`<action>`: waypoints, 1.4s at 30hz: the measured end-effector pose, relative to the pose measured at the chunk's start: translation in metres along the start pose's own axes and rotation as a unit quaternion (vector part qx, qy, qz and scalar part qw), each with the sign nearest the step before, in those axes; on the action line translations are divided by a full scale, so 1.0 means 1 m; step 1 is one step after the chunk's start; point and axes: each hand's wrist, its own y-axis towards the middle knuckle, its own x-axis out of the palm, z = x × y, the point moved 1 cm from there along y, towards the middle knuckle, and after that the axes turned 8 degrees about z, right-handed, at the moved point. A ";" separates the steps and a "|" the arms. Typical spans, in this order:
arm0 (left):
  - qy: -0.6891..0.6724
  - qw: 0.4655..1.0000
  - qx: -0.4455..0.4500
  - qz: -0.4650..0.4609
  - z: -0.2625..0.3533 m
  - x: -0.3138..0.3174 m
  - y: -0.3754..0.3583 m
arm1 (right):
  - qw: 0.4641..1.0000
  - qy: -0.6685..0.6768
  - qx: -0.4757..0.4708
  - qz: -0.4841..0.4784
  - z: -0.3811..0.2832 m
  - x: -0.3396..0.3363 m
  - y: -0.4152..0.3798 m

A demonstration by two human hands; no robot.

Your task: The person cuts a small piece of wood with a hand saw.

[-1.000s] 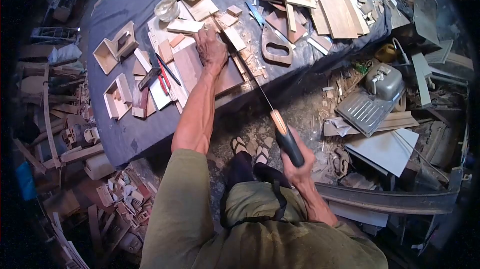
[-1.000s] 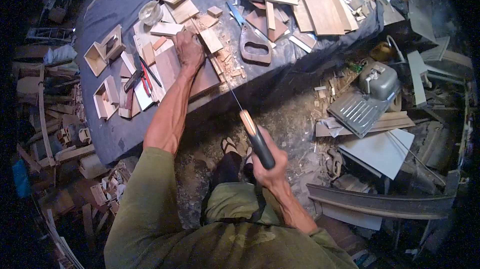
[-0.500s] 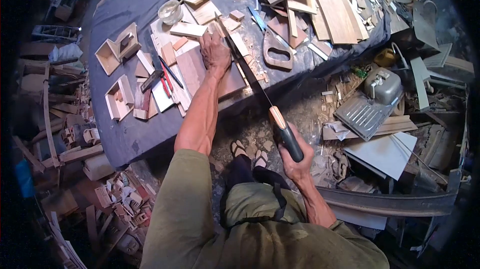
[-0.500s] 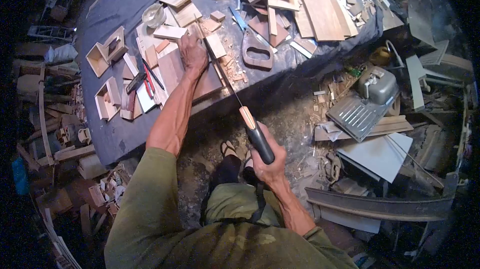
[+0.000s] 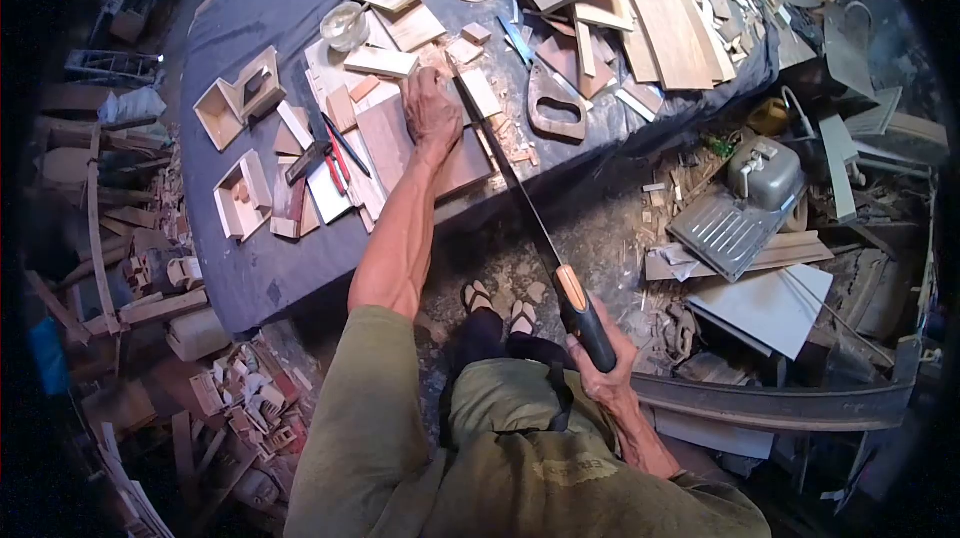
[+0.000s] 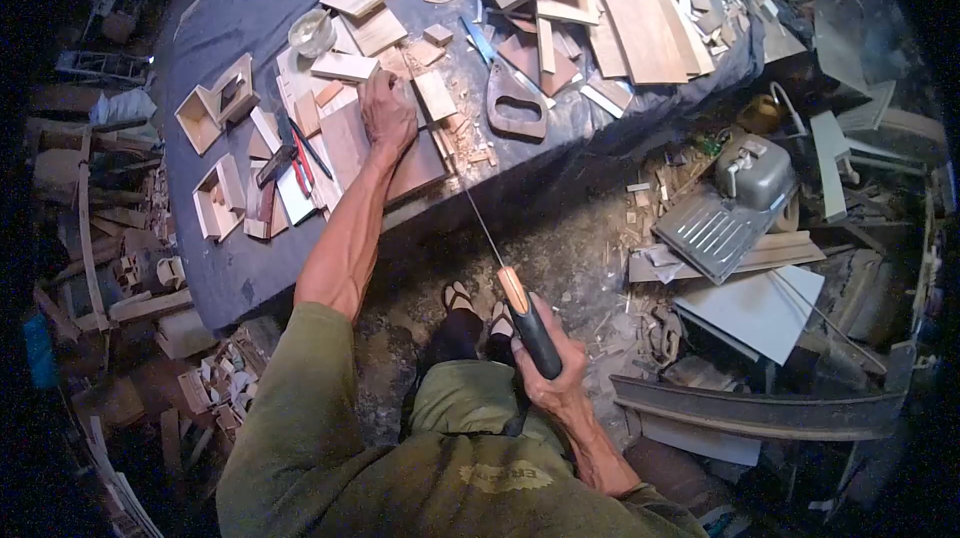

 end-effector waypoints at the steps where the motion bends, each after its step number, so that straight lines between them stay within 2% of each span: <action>1: -0.004 1.000 0.001 -0.008 0.000 -0.004 0.001 | 1.000 -0.006 -0.015 -0.002 -0.003 0.000 0.000; 5: -0.007 0.987 0.024 -0.161 -0.015 -0.022 0.009 | 0.999 0.018 -0.037 -0.004 0.002 -0.003 0.002; 6: 0.027 0.980 0.032 -0.195 -0.014 -0.030 0.012 | 1.000 0.014 0.000 0.003 0.003 -0.003 0.001; 10: 0.038 0.962 0.059 -0.262 -0.009 -0.047 0.021 | 0.998 0.045 0.043 0.005 0.011 -0.003 0.002; 16: 0.071 0.957 0.025 -0.280 0.002 -0.045 0.018 | 0.998 0.030 -0.038 0.031 0.015 0.001 0.001; 19: 0.081 0.959 0.023 -0.270 0.001 -0.036 0.013 | 0.999 0.030 -0.010 0.022 0.012 0.000 0.002; 22: 0.085 0.959 0.051 -0.264 0.004 -0.038 0.007 | 0.999 0.036 -0.028 0.029 0.010 0.000 0.003; 25: 0.109 0.938 0.073 -0.322 0.011 -0.047 0.013 | 0.999 0.035 -0.036 0.022 0.008 -0.001 0.004; 28: 0.069 0.947 0.141 -0.281 -0.011 -0.029 0.009 | 0.999 0.037 -0.035 0.020 -0.002 -0.004 0.006; 31: 0.084 0.926 0.142 -0.341 -0.003 -0.037 0.017 | 0.996 0.082 -0.004 0.028 -0.005 -0.007 0.008; 37: -0.069 0.923 0.160 -0.343 0.001 -0.048 0.052 | 0.995 0.048 -0.074 0.053 0.000 -0.017 0.005; 39: -0.122 0.889 -0.058 -0.438 0.017 -0.064 0.066 | 0.993 0.048 -0.085 0.062 -0.001 -0.021 0.004; 41: -0.183 0.818 -0.219 -0.499 0.017 -0.074 0.073 | 0.993 0.052 -0.083 0.064 -0.004 -0.024 0.002; 42: -0.230 0.797 -0.265 -0.492 0.012 -0.076 0.072 | 0.993 0.070 -0.071 0.066 -0.004 -0.025 0.001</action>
